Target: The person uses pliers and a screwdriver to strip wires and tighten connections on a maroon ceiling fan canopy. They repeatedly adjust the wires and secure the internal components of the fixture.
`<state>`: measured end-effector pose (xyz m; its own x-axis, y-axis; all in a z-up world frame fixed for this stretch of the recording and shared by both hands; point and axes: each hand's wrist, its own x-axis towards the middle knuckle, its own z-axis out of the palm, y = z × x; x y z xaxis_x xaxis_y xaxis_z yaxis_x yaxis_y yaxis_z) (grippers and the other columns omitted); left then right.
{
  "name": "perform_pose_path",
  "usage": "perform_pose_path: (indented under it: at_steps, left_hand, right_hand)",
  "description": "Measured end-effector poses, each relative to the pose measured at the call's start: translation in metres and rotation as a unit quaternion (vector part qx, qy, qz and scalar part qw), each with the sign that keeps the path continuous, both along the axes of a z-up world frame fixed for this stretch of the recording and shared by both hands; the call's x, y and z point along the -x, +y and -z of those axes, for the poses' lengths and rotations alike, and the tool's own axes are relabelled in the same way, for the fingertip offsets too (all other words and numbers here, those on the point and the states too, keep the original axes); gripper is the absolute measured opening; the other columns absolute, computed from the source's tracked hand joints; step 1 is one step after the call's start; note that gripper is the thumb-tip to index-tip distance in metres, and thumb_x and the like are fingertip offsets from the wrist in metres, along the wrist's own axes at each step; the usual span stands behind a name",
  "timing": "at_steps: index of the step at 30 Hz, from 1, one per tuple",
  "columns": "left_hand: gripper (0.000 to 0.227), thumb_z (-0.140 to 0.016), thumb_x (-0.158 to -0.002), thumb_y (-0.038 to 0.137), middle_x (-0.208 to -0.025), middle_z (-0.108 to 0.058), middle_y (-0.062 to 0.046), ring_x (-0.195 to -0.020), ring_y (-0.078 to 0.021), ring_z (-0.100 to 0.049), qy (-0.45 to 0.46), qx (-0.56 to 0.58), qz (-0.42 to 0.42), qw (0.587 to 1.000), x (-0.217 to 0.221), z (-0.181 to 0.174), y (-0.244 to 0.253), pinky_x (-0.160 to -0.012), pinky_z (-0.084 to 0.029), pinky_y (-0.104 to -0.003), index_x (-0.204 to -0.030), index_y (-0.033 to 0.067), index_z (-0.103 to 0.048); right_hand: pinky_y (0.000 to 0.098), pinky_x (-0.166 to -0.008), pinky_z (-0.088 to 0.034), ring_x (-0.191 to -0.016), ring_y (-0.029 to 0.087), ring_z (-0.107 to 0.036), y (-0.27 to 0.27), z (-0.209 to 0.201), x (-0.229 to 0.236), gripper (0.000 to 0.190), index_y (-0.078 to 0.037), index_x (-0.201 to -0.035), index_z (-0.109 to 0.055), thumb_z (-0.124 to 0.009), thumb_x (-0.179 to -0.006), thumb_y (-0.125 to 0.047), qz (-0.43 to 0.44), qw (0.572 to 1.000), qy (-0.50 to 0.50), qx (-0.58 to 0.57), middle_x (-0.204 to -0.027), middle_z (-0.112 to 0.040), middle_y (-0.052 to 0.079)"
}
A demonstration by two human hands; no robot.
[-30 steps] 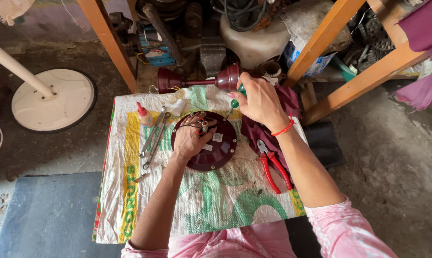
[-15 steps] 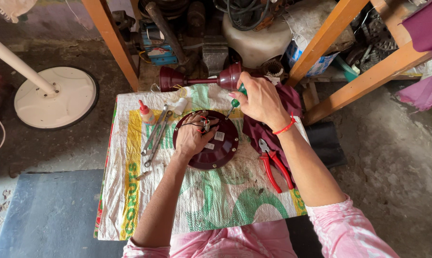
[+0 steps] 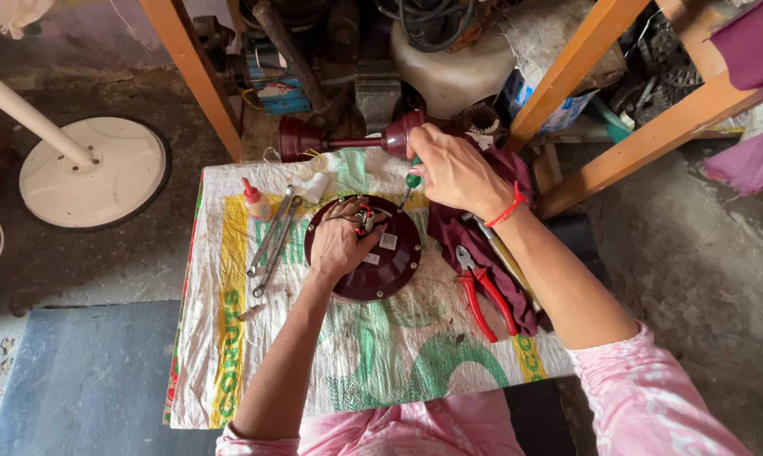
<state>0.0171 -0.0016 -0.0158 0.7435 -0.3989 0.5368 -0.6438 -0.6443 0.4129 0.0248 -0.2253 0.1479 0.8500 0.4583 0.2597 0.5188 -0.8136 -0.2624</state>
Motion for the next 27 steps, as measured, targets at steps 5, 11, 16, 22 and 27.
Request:
perform_pose_path:
  at_steps: [5,11,16,22,27]
  left_hand:
    - [0.026,-0.068,-0.093,0.042,-0.122,-0.072,-0.005,-0.113,-0.0277,-0.066,0.068,-0.025,-0.006,0.997,0.001,0.0,0.003,-0.104,-0.048,-0.047,-0.111,0.0271,-0.08]
    - [0.027,-0.069,-0.093,0.042,-0.119,-0.072,-0.005,-0.112,-0.0282,-0.066,0.067,-0.002,0.004,0.998,-0.002,-0.003,0.001,-0.101,-0.05,-0.045,-0.11,0.0238,-0.081]
    - [0.026,-0.071,-0.09,0.039,-0.127,-0.071,-0.009,-0.117,-0.0314,-0.065,0.019,0.042,0.012,0.999,0.002,-0.004,0.001,-0.098,-0.05,-0.045,-0.108,0.0245,-0.081]
    - [0.024,-0.072,-0.091,0.037,-0.124,-0.072,-0.009,-0.117,-0.0305,-0.065,0.01,0.033,0.019,0.999,0.002,-0.005,0.004,-0.101,-0.051,-0.045,-0.109,0.0253,-0.081]
    - [0.023,-0.071,-0.092,0.038,-0.116,-0.074,-0.008,-0.107,-0.0297,-0.069,0.037,0.007,0.02,0.999,0.001,-0.007,0.001,-0.096,-0.053,-0.045,-0.106,0.0235,-0.081]
  right_hand:
    - [0.0412,-0.051,-0.057,-0.067,0.031,-0.071,-0.012,0.007,-0.016,0.021,0.007,-0.105,-0.057,-0.063,-0.085,0.007,0.044,0.998,0.046,-0.004,-0.093,-0.07,0.022]
    - [0.0466,-0.057,-0.051,-0.057,0.037,-0.063,-0.024,-0.001,-0.021,0.043,0.003,-0.079,-0.066,-0.081,-0.096,-0.033,0.125,0.986,-0.073,0.083,-0.059,-0.06,0.02]
    - [0.0439,-0.065,-0.054,-0.071,0.038,-0.067,-0.013,-0.001,-0.019,0.027,0.006,-0.098,-0.053,-0.071,-0.09,-0.012,0.051,0.997,-0.003,0.05,-0.081,-0.062,0.024]
    - [0.0473,-0.078,-0.054,-0.09,0.04,-0.067,-0.001,0.007,-0.019,0.023,0.006,-0.098,-0.049,-0.066,-0.084,0.003,-0.045,0.997,-0.066,-0.017,-0.098,-0.064,0.027]
    - [0.0483,-0.066,-0.057,-0.067,0.039,-0.071,0.0,0.005,-0.029,0.025,0.007,-0.096,-0.054,-0.072,-0.084,-0.006,0.08,0.996,-0.032,0.015,-0.075,-0.068,0.025]
